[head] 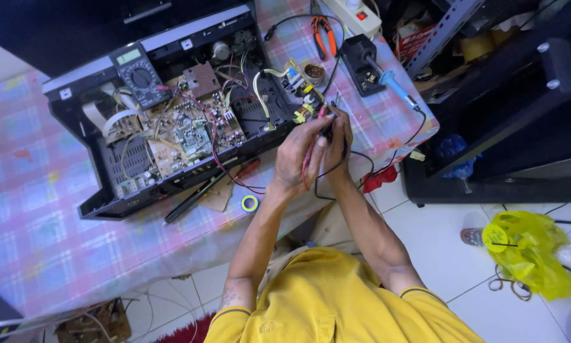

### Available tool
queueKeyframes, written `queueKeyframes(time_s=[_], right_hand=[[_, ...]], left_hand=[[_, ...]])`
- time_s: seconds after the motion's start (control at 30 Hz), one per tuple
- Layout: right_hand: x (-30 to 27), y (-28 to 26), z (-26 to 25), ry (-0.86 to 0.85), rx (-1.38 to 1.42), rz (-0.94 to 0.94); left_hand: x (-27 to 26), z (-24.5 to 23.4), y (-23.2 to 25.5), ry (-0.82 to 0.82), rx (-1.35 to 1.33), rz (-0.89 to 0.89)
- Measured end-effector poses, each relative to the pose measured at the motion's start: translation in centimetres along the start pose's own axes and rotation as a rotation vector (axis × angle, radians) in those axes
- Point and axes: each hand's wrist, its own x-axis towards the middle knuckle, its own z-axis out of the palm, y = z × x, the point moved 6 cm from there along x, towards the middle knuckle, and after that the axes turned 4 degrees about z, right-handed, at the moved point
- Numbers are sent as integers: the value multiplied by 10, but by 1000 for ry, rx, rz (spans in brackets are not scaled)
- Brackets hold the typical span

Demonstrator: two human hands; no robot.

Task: The person uses a multimeter to test various points on a green circuit board held in their left hand. They then pick up a soldering iron and apply it to specific areas on the board while continuing to hold the multimeter probes against the circuitry.

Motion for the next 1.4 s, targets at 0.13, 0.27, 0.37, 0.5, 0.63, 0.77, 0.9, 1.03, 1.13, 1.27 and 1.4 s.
queueKeyframes(time_s=[0.13, 0.27, 0.37, 0.5, 0.63, 0.77, 0.9, 1.03, 1.13, 1.27, 1.4], right_hand=[[-10, 78, -20, 63, 687, 441], [-6, 25, 15, 348, 901, 702], [-4, 18, 10, 435, 893, 736], [0, 28, -2, 403, 781, 778], [4, 49, -11, 394, 786, 825], [5, 47, -6, 377, 763, 938], [4, 41, -6, 372, 740, 989], [0, 56, -12, 379, 731, 1005], [-1, 67, -11, 382, 793, 1017], [-2, 60, -8, 385, 831, 1030], [0, 61, -7, 372, 880, 1038]], left_hand=[[2, 6, 8, -109, 46, -22], [4, -19, 4, -30, 11, -24], [0, -44, -6, 42, 15, 5], [1, -66, -47, 30, 148, 22], [17, -69, -59, 9, 251, -6], [30, -59, -66, -39, 306, -41], [26, -50, -68, -101, 408, -105], [22, -50, -73, -114, 377, -150], [21, -50, -83, -161, 448, -176], [19, -46, -86, -236, 543, -204], [20, -42, -86, -280, 599, -213]])
